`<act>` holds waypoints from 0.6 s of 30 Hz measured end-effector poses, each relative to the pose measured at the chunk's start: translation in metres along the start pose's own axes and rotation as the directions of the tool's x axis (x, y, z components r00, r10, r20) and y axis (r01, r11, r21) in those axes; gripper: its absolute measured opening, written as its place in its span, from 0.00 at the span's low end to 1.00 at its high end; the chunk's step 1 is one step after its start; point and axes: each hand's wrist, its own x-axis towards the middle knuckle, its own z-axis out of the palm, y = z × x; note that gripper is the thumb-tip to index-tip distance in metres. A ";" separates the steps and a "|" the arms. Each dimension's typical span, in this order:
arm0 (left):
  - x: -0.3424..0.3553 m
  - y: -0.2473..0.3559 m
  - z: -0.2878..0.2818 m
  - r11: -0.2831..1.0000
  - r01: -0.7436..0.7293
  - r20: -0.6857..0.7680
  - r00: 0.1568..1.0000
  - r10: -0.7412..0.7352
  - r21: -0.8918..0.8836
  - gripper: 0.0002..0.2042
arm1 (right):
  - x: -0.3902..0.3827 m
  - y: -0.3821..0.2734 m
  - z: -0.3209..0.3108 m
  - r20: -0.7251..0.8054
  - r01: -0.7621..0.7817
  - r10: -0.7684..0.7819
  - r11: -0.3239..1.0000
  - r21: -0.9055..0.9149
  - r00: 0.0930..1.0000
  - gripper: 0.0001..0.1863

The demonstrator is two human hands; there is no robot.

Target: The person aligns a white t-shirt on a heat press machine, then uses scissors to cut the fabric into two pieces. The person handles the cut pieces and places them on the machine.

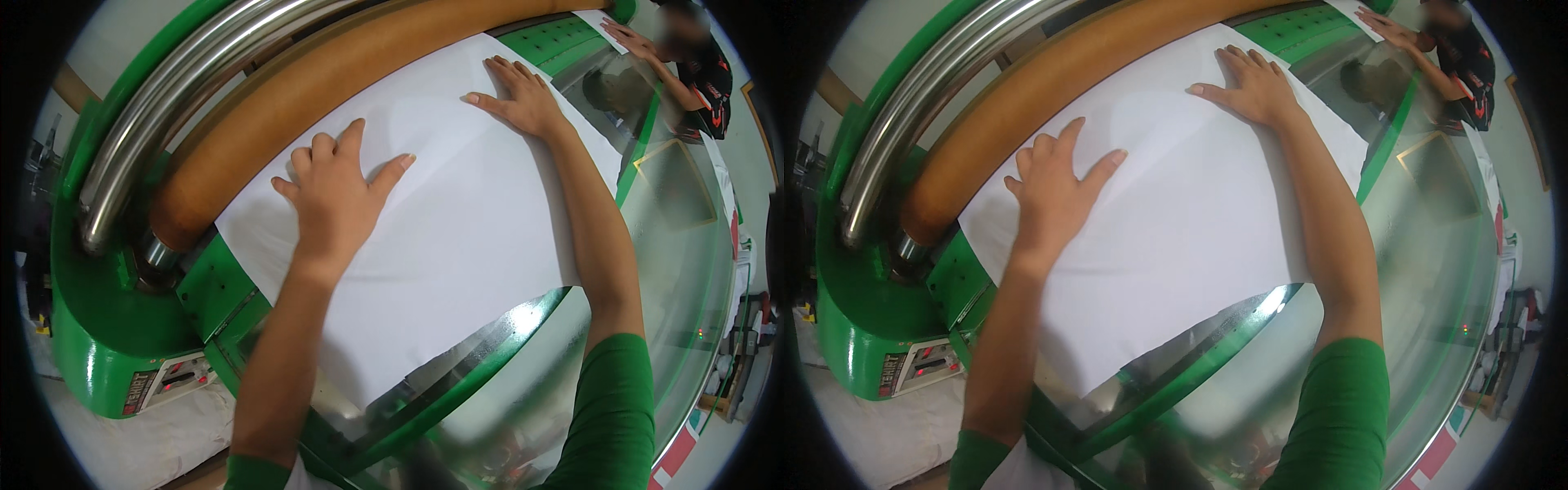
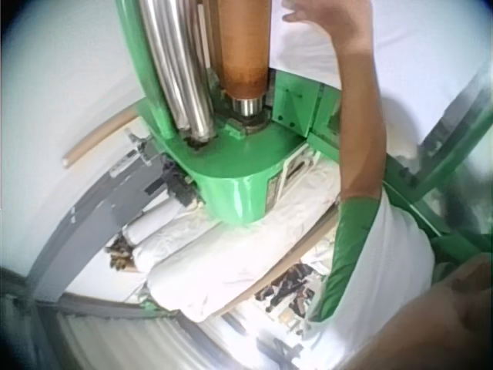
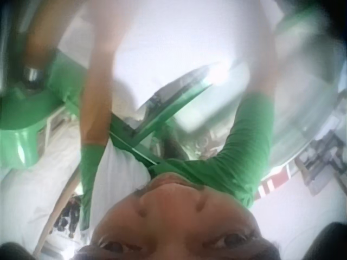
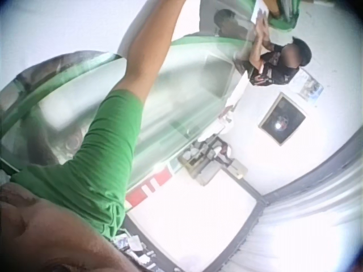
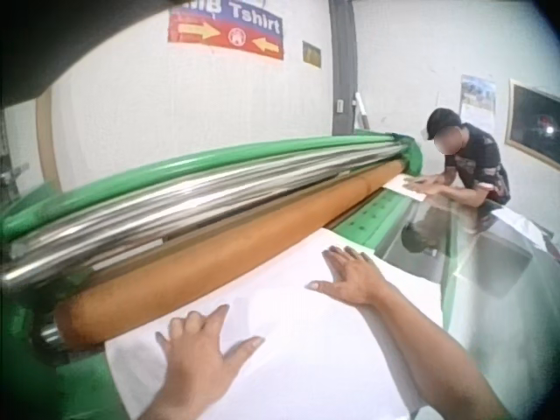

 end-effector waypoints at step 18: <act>-0.027 0.017 0.020 0.962 -0.103 0.053 0.994 0.093 0.251 0.40 | -0.007 -0.002 -0.005 0.060 -0.056 0.061 0.995 -0.086 0.996 0.55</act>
